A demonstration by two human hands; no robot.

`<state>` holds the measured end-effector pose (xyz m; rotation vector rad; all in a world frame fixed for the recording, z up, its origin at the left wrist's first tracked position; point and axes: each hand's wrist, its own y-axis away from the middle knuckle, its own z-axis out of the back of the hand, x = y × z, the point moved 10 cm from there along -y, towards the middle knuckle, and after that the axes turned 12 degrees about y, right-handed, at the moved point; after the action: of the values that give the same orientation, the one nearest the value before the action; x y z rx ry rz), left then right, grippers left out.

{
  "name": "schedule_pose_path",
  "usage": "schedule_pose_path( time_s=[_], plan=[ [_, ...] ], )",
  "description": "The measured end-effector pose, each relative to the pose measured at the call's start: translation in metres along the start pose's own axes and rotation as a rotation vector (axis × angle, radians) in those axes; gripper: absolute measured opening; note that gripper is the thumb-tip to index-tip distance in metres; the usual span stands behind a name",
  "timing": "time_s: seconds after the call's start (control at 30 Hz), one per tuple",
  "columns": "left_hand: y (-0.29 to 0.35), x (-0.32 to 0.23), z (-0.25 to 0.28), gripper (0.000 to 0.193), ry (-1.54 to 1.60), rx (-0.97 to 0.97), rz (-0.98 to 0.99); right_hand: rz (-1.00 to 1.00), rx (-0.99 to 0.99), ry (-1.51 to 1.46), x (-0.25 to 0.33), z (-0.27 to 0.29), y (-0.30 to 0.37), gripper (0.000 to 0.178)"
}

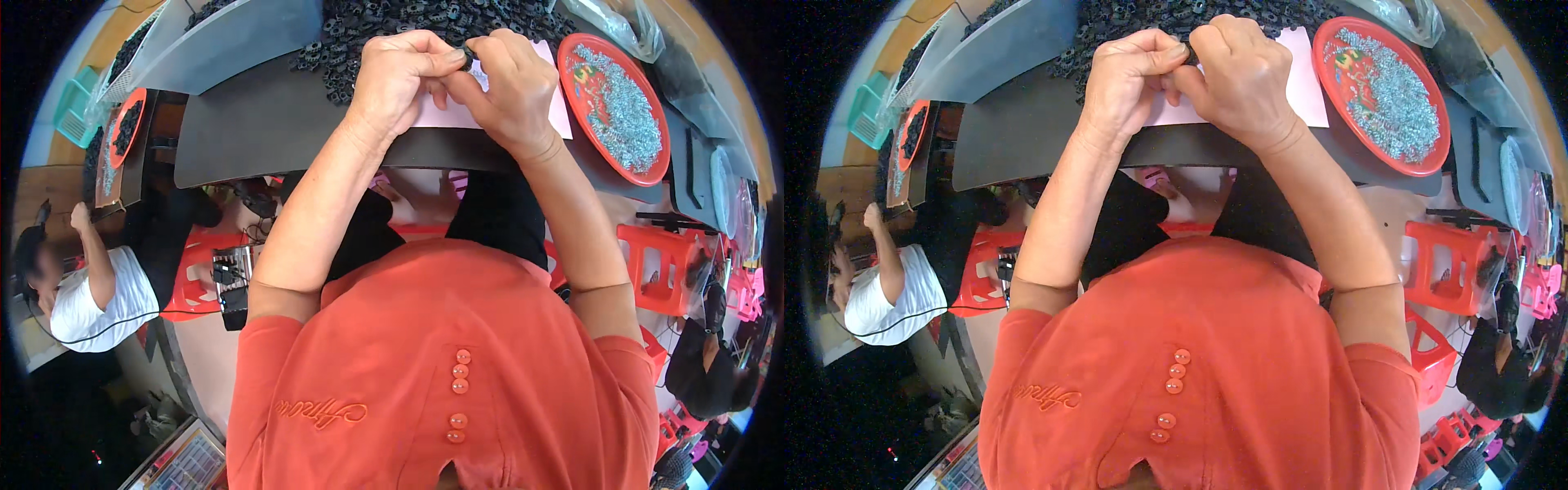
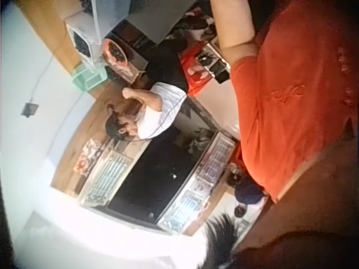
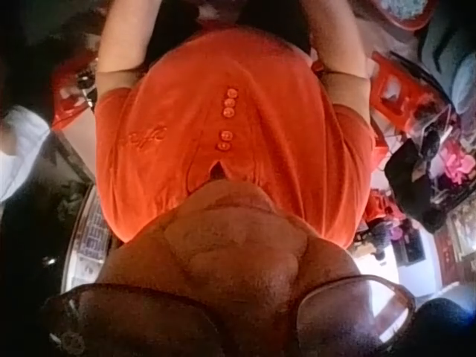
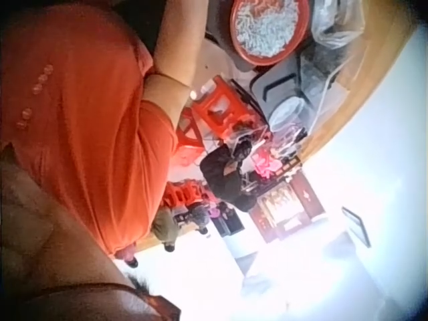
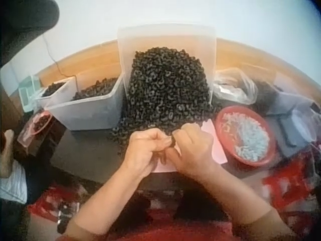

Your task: Assembling small silver metal components into black rubber rings by hand at a workshop desk.

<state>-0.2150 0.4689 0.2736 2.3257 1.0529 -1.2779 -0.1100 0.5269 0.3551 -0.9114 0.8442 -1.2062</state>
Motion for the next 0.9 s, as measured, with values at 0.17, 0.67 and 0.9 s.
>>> schedule_pose_path(
  time_s=[0.17,0.67,0.9],
  plan=[
    [-0.002,0.000,-0.002,0.012,0.021,0.038,-0.008,0.013,-0.014,-0.028,0.001,0.000,0.000,0.029],
    [-0.003,-0.002,0.004,0.013,0.087,-0.058,-0.085,-0.124,0.024,0.021,-0.015,-0.015,0.006,0.027],
    [0.001,-0.003,0.001,0.012,0.037,-0.010,-0.061,-0.019,0.031,0.048,0.000,-0.010,0.005,0.024]
  ],
)
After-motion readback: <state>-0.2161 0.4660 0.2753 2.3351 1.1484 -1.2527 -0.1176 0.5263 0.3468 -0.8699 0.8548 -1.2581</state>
